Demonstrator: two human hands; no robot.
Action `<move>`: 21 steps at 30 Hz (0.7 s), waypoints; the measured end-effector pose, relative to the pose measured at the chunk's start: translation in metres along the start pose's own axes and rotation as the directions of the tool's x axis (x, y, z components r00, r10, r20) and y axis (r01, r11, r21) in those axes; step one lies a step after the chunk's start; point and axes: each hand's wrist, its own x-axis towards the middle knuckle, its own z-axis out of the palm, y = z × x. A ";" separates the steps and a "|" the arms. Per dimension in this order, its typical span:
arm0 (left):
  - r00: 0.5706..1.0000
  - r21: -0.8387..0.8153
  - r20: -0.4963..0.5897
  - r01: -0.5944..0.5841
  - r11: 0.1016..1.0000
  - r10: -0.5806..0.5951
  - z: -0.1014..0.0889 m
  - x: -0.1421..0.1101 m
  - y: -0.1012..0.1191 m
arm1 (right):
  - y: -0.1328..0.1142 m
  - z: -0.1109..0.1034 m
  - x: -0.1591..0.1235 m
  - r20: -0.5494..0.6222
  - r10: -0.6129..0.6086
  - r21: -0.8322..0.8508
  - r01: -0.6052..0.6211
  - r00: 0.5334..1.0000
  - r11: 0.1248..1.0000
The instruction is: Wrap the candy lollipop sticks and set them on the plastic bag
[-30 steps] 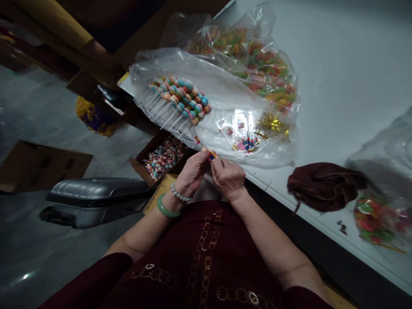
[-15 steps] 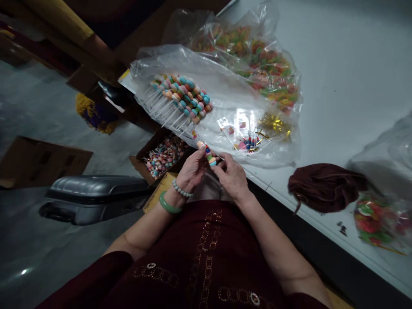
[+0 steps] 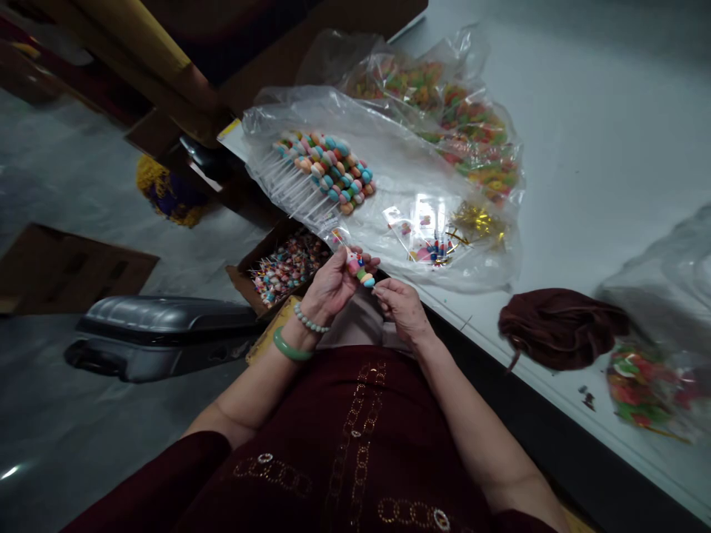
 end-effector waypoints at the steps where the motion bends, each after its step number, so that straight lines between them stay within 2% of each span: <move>1: 1.000 0.000 -0.006 -0.022 1.000 0.022 0.002 -0.002 -0.003 | 0.001 0.001 0.001 0.034 0.030 0.053 -0.031 0.999 0.998; 4: 0.998 -0.002 -0.021 -0.054 0.999 0.054 0.006 -0.007 -0.012 | 0.002 0.006 0.005 0.201 0.126 0.209 -0.168 0.971 0.963; 6: 0.996 -0.009 -0.048 -0.075 0.997 0.074 0.009 -0.009 -0.018 | 0.003 0.011 0.007 0.267 0.155 0.260 -0.225 0.951 0.939; 7: 0.994 -0.010 -0.066 -0.087 0.996 0.086 0.009 -0.009 -0.020 | 0.004 0.014 0.009 0.258 0.151 0.264 -0.220 0.954 0.939; 9: 0.990 -0.002 -0.097 -0.101 0.995 0.100 0.009 -0.009 -0.025 | 0.006 0.017 0.010 0.143 0.093 0.232 -0.125 0.985 0.965; 11: 0.992 0.033 -0.099 -0.078 0.996 0.081 0.006 -0.008 -0.029 | 0.008 0.018 0.011 -0.010 -0.007 0.123 0.008 1.000 0.992; 14: 0.999 0.110 -0.042 0.009 0.994 -0.005 0.002 -0.006 -0.034 | 0.012 0.015 0.010 -0.140 -0.214 -0.161 0.192 0.967 0.968; 16: 1.000 0.149 -0.015 0.004 0.989 -0.002 0.001 -0.008 -0.038 | 0.014 0.012 0.010 -0.152 -0.382 -0.405 0.295 0.912 0.865; 18: 0.998 0.167 -0.017 -0.061 0.984 0.065 0.003 -0.010 -0.042 | 0.014 0.010 0.011 -0.133 -0.526 -0.632 0.337 0.840 0.698; 20: 0.995 0.176 -0.015 -0.096 0.980 0.100 0.006 -0.012 -0.043 | 0.014 0.008 0.012 -0.112 -0.600 -0.759 0.322 0.792 0.566; 21: 0.997 0.181 0.000 -0.075 0.981 0.077 0.006 -0.013 -0.041 | 0.013 0.007 0.013 -0.114 -0.613 -0.777 0.314 0.782 0.545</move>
